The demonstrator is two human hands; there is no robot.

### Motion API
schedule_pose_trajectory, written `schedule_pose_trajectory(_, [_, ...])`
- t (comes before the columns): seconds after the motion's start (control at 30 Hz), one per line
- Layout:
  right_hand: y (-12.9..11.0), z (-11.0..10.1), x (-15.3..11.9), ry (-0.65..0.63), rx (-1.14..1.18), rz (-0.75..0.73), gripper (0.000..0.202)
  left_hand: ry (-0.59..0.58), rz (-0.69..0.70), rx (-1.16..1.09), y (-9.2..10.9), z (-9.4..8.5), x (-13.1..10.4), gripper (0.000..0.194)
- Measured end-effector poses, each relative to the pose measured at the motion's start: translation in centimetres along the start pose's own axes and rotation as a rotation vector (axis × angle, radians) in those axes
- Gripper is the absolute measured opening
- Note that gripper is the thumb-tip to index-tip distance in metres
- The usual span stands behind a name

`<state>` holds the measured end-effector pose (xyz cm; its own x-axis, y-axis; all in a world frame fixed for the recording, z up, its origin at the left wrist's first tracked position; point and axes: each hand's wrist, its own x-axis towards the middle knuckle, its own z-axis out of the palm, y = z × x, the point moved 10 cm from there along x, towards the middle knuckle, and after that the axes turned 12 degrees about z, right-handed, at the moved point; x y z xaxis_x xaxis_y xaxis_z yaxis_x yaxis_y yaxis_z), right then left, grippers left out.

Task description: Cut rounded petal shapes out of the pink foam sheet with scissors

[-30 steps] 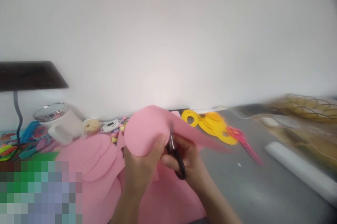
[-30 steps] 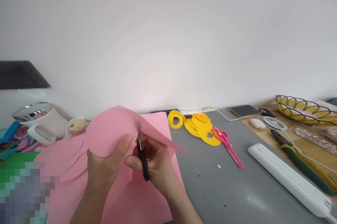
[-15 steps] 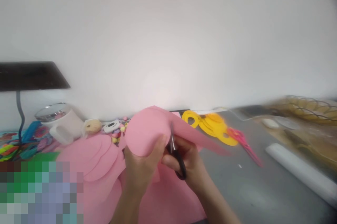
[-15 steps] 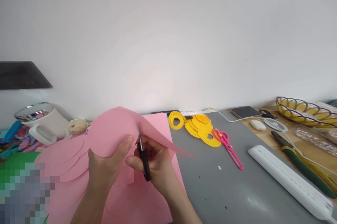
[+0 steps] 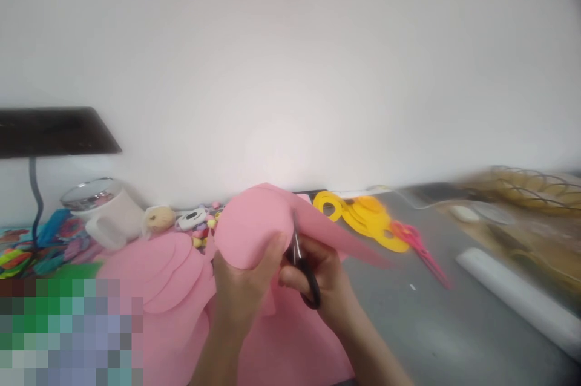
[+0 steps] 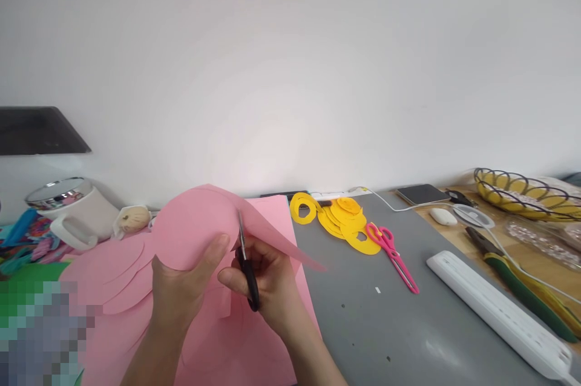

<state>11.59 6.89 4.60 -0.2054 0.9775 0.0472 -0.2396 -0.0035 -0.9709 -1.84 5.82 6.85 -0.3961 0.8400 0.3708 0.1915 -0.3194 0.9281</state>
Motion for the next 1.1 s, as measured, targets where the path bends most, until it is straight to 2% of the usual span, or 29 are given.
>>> schedule_pose_trajectory(0.47, [0.3, -0.3, 0.0, 0.030, -0.056, 0.011, 0.025, -0.015, -0.047, -0.046, 0.1, 0.3, 0.0, 0.019])
schedule_pose_trajectory(0.63, [0.5, -0.2, 0.1, 0.018, -0.060, 0.026, 0.029, 0.016, -0.062, -0.057, -0.2, 0.1, 0.0, 0.019])
schedule_pose_trajectory(0.83, [0.8, 0.3, 0.1, 0.019, -0.022, 0.080, 0.025, 0.029, -0.033, -0.080, -0.8, 0.1, 0.1, 0.030])
schedule_pose_trajectory(0.97, [1.0, 0.7, 0.1, -0.013, 0.012, 0.123, 0.028, 0.075, -0.022, -0.088, -0.5, -0.2, 0.0, 0.022])
schedule_pose_trajectory(1.1, [0.6, 0.1, 0.0, -0.011, 0.035, 0.077, 0.027, 0.019, -0.035, -0.037, 0.0, 0.1, -0.1, 0.017])
